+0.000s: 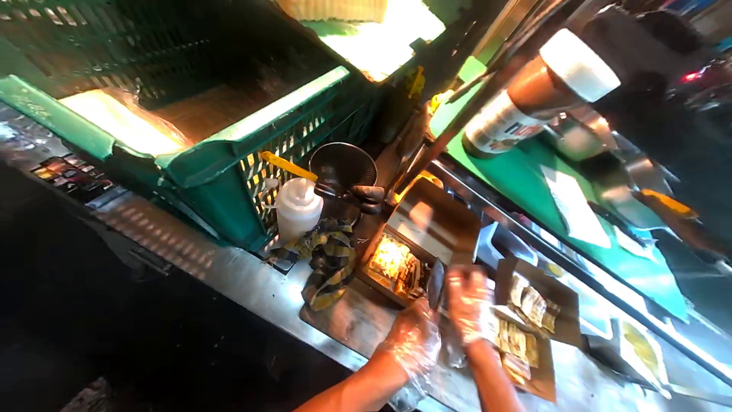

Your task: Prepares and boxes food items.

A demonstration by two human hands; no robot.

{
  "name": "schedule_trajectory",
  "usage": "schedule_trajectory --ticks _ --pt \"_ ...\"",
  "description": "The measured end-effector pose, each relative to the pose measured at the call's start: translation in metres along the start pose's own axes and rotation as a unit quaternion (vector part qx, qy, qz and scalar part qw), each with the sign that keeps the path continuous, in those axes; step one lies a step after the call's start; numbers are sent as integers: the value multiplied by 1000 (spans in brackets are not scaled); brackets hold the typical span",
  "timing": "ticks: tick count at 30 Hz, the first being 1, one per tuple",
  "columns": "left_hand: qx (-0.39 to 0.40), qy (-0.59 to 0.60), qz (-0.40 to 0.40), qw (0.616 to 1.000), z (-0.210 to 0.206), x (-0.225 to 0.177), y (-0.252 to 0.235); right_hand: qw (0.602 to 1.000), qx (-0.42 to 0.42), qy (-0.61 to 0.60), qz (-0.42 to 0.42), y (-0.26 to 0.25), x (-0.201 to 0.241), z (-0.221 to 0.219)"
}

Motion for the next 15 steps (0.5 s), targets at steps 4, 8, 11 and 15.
schedule_trajectory --ticks 4,8,11,15 --pt "-79 16 -16 997 4 3 10 997 41 -38 48 1 2 -14" --pt "-141 13 16 990 -34 -13 24 983 62 -133 112 6 -29 17" --pt "-113 45 -23 992 -100 -37 32 950 -100 -272 119 33 -100 96" --pt "24 14 62 998 -201 -66 16 980 -96 -164 58 32 -184 108"
Point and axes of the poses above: each hand's wrist, its own y-axis away from the middle knuckle, its own z-axis out of the back of the hand, x = y × z, the point moved 5 cm from there along -y, towards the middle knuckle, and after that the axes turned 3 degrees about y, right-handed, at the moved point
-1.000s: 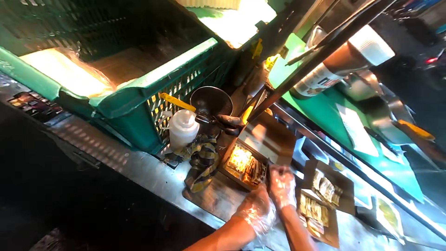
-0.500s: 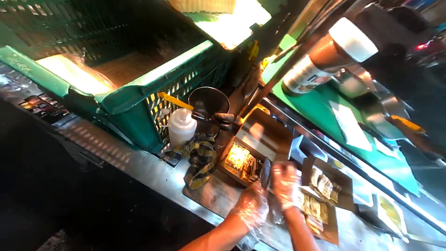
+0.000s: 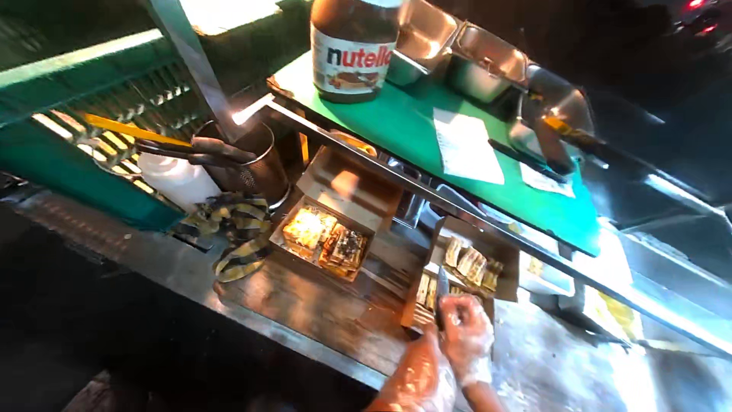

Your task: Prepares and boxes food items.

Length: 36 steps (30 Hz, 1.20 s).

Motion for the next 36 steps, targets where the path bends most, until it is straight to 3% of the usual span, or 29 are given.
schedule_trajectory --ticks 3,6,10,13,17,20,24,27,31,34,36 --pt "39 -61 36 997 -31 12 -24 994 28 57 -91 -25 -43 -4" --pt "27 -60 22 998 -28 25 -26 993 58 52 -85 -4 -34 -9" --pt "39 -62 49 996 -32 29 -26 984 55 86 -148 -32 -53 -26" --pt "25 -53 47 997 -24 36 -30 987 63 91 -120 -14 -34 -24" --pt "45 -104 32 993 -20 32 -31 981 58 107 -149 -35 -47 -34" --pt "30 -97 9 995 -8 31 -35 988 36 99 -110 -18 -27 -32" --pt "59 -119 14 991 -10 30 -41 984 25 106 -139 -36 -45 -39" --pt "58 -98 10 993 -12 37 -35 983 38 131 -125 -8 -31 -28" --pt "77 -76 31 994 -27 42 -23 972 44 161 -167 -18 -52 -27" --pt "59 -64 29 996 -25 46 -21 982 41 130 -130 10 -38 -20" --pt "77 -71 40 994 -26 36 -17 980 32 138 -140 3 -44 -17"
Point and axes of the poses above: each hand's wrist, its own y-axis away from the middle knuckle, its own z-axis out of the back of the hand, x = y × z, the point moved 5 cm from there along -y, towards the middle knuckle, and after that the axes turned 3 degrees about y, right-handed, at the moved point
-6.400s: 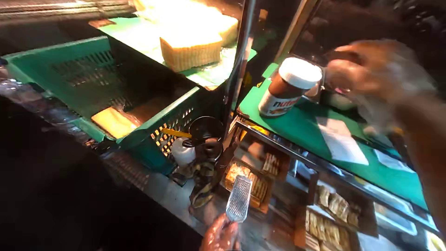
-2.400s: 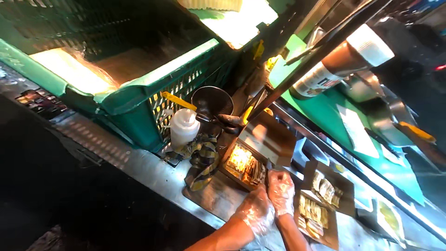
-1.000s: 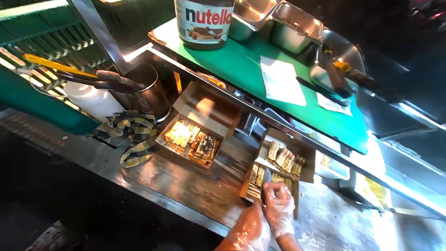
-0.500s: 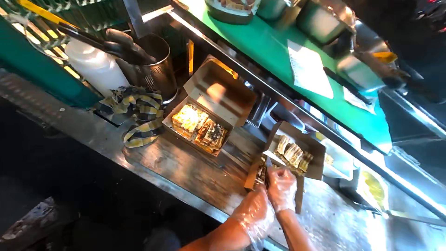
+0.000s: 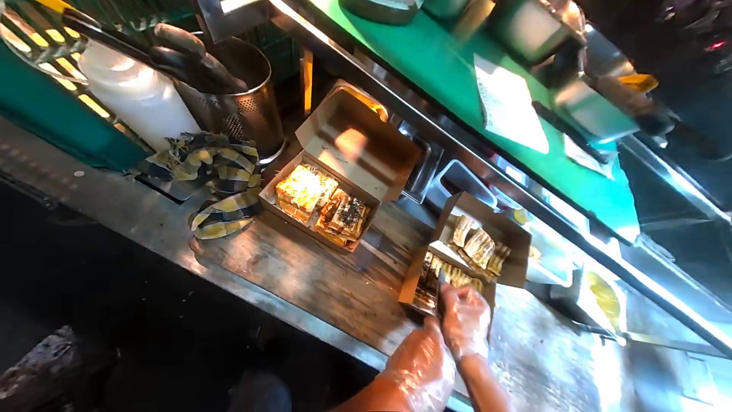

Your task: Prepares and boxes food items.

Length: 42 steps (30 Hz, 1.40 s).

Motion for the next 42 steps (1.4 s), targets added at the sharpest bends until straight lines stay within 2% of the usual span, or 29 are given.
schedule_trajectory --ticks 2,6,9,13,16,20,23,25,27,31,34,36,38,42 --pt "10 -19 -3 1000 0 -12 -5 999 -11 15 -34 -22 -1 4" --pt "-5 -32 -48 998 -1 -25 -17 999 -38 -22 1 -13 5 23" --pt "10 -57 -58 997 -6 -35 -25 997 -58 -41 -25 -41 -3 25" --pt "-4 -48 -55 997 -6 -36 -33 998 -56 -20 5 -23 -2 33" --pt "19 -64 -48 997 -14 -38 -29 998 -58 -16 -34 -45 -17 28" --pt "13 -31 -56 998 -25 -30 -25 998 -58 -2 -11 -15 -19 36" --pt "60 -21 -25 998 -41 -40 -8 997 -47 -4 -67 -39 -44 41" --pt "58 -23 -14 998 -40 -43 -11 998 -44 8 -48 -33 -41 49" --pt "32 -7 -33 999 -45 -41 -18 997 -75 -9 -23 -17 -43 53" --pt "69 -44 -40 996 -54 -50 -26 995 -70 18 -70 -40 -56 60" --pt "45 -38 -55 997 -57 -48 -36 996 -85 4 -40 -21 -47 66" --pt "57 -46 -64 995 -62 -52 -36 995 -72 12 -70 -34 -54 69" --pt "67 -54 -68 994 -63 -58 -39 992 -95 9 -83 -48 -61 71" --pt "43 -45 -80 995 -61 -60 -51 994 -98 23 -49 -33 -44 78"
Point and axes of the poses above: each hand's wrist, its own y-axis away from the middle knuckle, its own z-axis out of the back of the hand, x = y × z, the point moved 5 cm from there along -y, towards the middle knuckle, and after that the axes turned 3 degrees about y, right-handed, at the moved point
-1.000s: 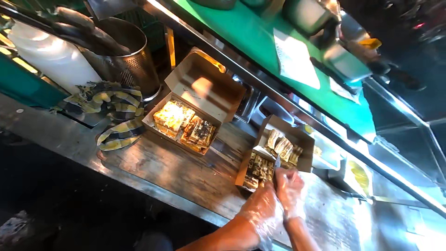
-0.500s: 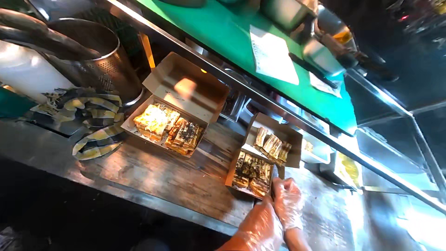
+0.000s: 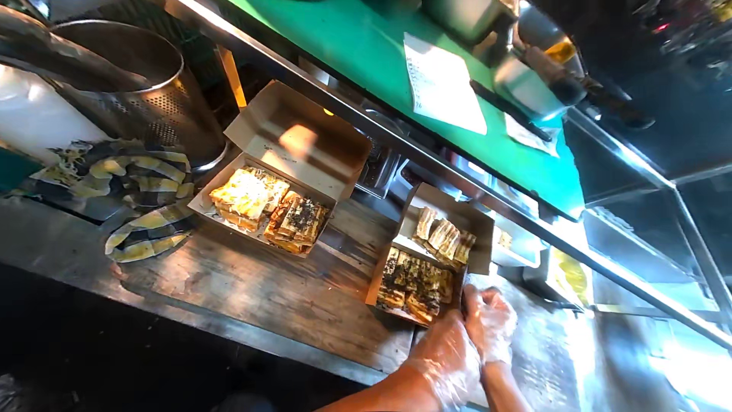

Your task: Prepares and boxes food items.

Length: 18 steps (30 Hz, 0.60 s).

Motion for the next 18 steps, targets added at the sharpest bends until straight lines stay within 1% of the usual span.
schedule_trajectory --ticks 1,3,6,8,9,11,12,13,14,15,16,17,18 --pt "11 -11 -6 1000 0 -5 2 1000 11 5 -16 -9 -2 0" --pt "20 -29 -14 999 -2 -8 0 1000 1 -8 -30 -23 -10 -3" --pt "3 -23 10 1000 4 -1 -8 1000 -1 2 3 -7 2 -4" --pt "11 -19 16 1000 6 0 -7 999 38 11 -28 -13 3 -7" --pt "14 -12 13 1000 7 0 -5 999 32 -20 -28 -23 -1 -7" --pt "-3 29 -7 1000 15 0 -3 991 -8 -125 37 -32 1 4" --pt "-10 52 -9 999 18 2 -2 985 -22 -149 80 -28 2 11" --pt "-13 63 -6 998 20 5 0 987 -22 -126 101 -22 0 13" --pt "-13 68 -1 998 21 7 1 993 15 -76 93 -15 -2 8" --pt "-10 79 0 997 19 9 5 995 75 -10 63 -10 -6 0" --pt "-18 102 -13 995 16 15 8 994 96 32 48 -3 -9 -3" --pt "-41 145 -44 988 16 22 7 994 79 34 66 4 -5 0" --pt "-66 210 -78 972 16 31 4 993 60 -6 99 16 -1 2"
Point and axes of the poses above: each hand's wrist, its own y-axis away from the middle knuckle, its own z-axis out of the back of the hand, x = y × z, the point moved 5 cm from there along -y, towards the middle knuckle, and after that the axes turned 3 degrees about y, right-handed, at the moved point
